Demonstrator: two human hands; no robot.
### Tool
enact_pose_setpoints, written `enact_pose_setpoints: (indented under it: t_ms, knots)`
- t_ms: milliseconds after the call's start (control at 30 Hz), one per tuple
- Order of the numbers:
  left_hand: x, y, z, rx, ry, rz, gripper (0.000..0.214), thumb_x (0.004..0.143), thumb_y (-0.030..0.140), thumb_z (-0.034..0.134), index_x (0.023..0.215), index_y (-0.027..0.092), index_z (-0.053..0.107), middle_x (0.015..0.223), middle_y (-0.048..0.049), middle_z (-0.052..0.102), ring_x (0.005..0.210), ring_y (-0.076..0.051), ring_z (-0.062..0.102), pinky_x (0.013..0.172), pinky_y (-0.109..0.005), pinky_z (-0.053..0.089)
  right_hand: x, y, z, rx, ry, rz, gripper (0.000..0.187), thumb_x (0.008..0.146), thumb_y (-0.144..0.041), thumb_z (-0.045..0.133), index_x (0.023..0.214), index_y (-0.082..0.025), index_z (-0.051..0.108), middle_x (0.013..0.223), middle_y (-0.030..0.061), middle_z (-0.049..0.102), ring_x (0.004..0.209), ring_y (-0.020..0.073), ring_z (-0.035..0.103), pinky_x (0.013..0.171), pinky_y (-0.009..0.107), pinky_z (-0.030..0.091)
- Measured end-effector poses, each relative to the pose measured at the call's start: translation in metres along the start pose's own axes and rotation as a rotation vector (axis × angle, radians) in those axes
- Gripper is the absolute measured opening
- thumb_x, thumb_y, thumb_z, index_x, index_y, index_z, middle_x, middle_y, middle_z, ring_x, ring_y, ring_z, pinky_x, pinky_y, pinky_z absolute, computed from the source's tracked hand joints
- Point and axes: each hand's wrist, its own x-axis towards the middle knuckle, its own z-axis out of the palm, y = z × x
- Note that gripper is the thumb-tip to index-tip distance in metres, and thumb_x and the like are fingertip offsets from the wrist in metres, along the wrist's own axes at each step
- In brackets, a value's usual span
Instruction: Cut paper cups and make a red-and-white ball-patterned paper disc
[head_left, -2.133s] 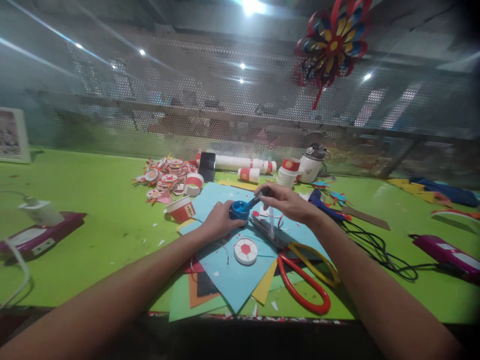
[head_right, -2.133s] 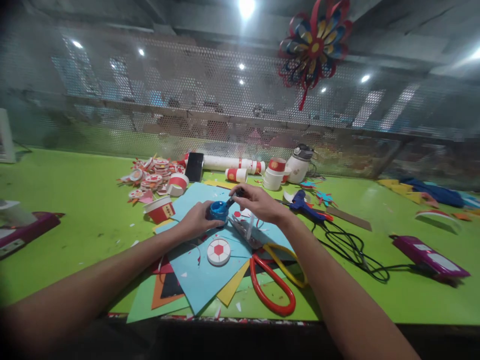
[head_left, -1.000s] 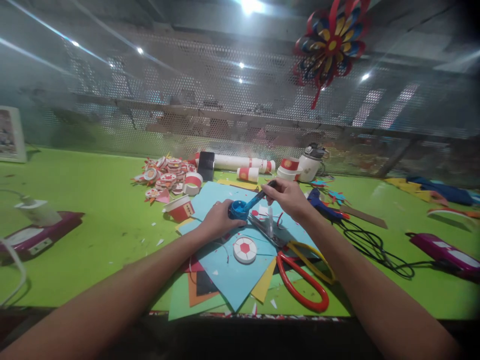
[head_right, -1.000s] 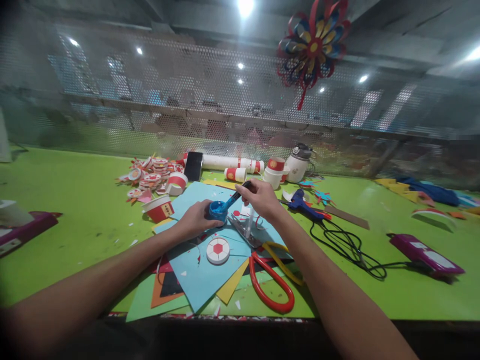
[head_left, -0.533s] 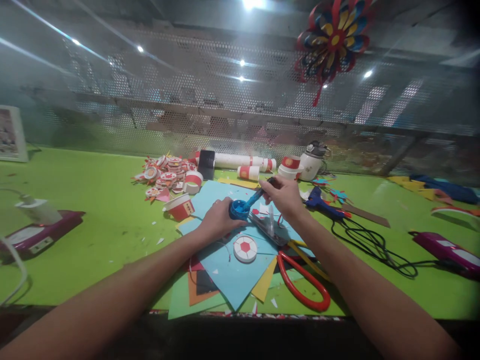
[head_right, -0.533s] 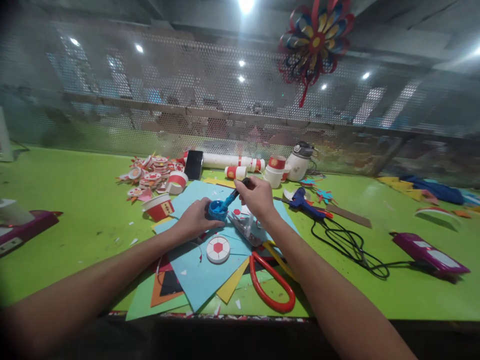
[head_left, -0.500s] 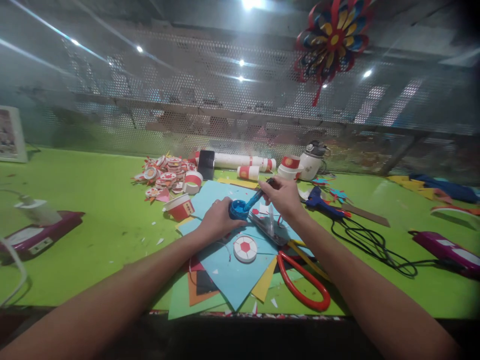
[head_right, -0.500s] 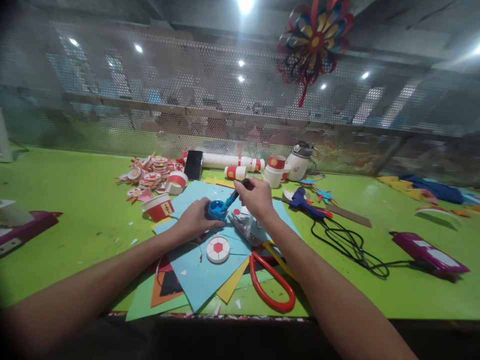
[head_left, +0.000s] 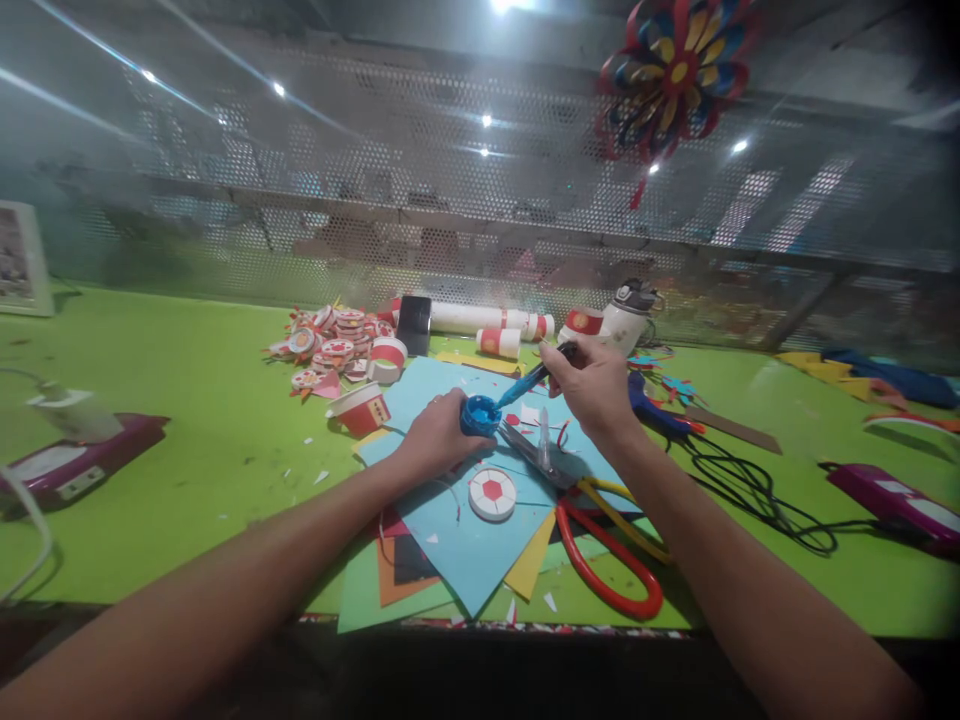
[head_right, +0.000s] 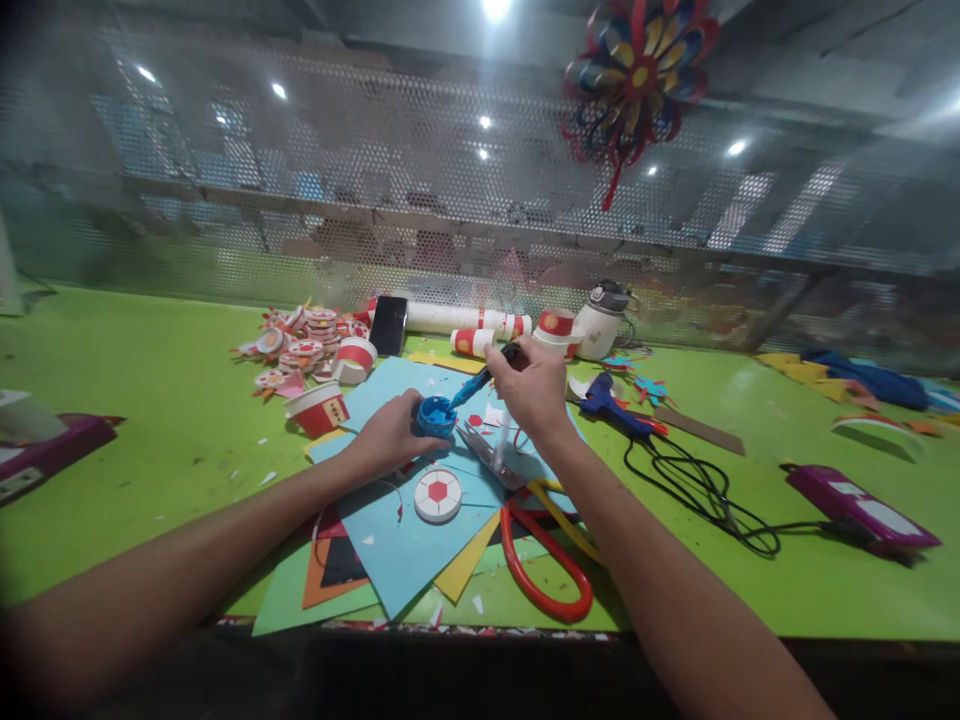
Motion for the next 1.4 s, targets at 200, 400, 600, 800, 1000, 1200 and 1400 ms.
enact_pose_setpoints:
  t_ms: [200, 400, 600, 800, 1000, 1200, 1400]
  knots:
    - [0.002, -0.004, 0.000, -0.113, -0.030, 0.055, 0.048, 0.064, 0.047, 0.071, 0.096, 0.018, 0.051, 0.090, -0.0067, 0.062, 0.081, -0.024, 0.058, 0.064, -0.031, 0.041, -0.002, 0.004, 0.002, -0.078, -0.179, -0.032, 0.026, 0.076, -0.036, 0.060, 0.059, -0.019, 0.051, 0.047, -0.0028, 0.051, 0.043, 0.0111, 0.048, 0.044, 0.024, 0.036]
    - [0.005, -0.009, 0.000, -0.218, -0.078, 0.031, 0.051, 0.062, 0.044, 0.073, 0.102, 0.018, 0.056, 0.093, -0.0076, 0.066, 0.086, -0.025, 0.061, 0.069, -0.032, 0.045, 0.008, 0.008, -0.019, -0.034, -0.269, -0.059, 0.022, 0.077, -0.037, 0.060, 0.067, -0.017, 0.055, 0.048, -0.0028, 0.052, 0.041, 0.0107, 0.048, 0.042, 0.025, 0.037]
    - [0.008, -0.012, -0.001, -0.271, -0.110, 0.045, 0.050, 0.064, 0.042, 0.072, 0.106, 0.019, 0.058, 0.097, -0.0066, 0.068, 0.088, -0.025, 0.063, 0.073, -0.032, 0.047, 0.005, -0.002, -0.028, 0.020, -0.348, -0.135, 0.019, 0.079, -0.034, 0.060, 0.078, -0.015, 0.059, 0.058, -0.0010, 0.055, 0.050, 0.0118, 0.052, 0.049, 0.026, 0.041]
    - [0.008, -0.010, -0.004, -0.303, -0.146, 0.038, 0.047, 0.065, 0.038, 0.072, 0.106, 0.019, 0.060, 0.094, -0.0053, 0.069, 0.086, -0.024, 0.064, 0.074, -0.032, 0.048, 0.003, -0.003, -0.035, -0.084, -0.670, -0.245, 0.019, 0.083, -0.032, 0.057, 0.092, -0.017, 0.063, 0.084, 0.0053, 0.064, 0.071, 0.0155, 0.057, 0.061, 0.027, 0.044]
    - [0.008, -0.008, -0.006, -0.327, -0.153, 0.061, 0.048, 0.065, 0.037, 0.071, 0.109, 0.020, 0.060, 0.097, -0.0055, 0.069, 0.087, -0.024, 0.063, 0.075, -0.033, 0.047, 0.012, -0.014, -0.057, -0.128, -0.741, -0.242, 0.019, 0.082, -0.033, 0.058, 0.094, -0.019, 0.065, 0.084, 0.0041, 0.065, 0.070, 0.0150, 0.057, 0.061, 0.026, 0.044]
    - [0.007, -0.010, -0.004, -0.329, -0.122, 0.050, 0.056, 0.065, 0.039, 0.071, 0.115, 0.020, 0.055, 0.106, -0.0070, 0.066, 0.094, -0.025, 0.062, 0.079, -0.033, 0.047, 0.011, -0.025, -0.075, -0.044, -0.687, -0.157, 0.018, 0.079, -0.032, 0.063, 0.091, -0.019, 0.065, 0.074, 0.0022, 0.062, 0.064, 0.0142, 0.056, 0.056, 0.026, 0.044]
    - [0.007, -0.012, -0.001, -0.296, -0.122, 0.005, 0.061, 0.064, 0.041, 0.072, 0.115, 0.016, 0.052, 0.103, -0.0101, 0.066, 0.090, -0.025, 0.064, 0.075, -0.033, 0.048, 0.000, -0.015, -0.068, 0.337, -0.488, 0.047, 0.017, 0.072, -0.028, 0.070, 0.086, -0.019, 0.065, 0.066, -0.0001, 0.058, 0.059, 0.0139, 0.057, 0.057, 0.030, 0.047]
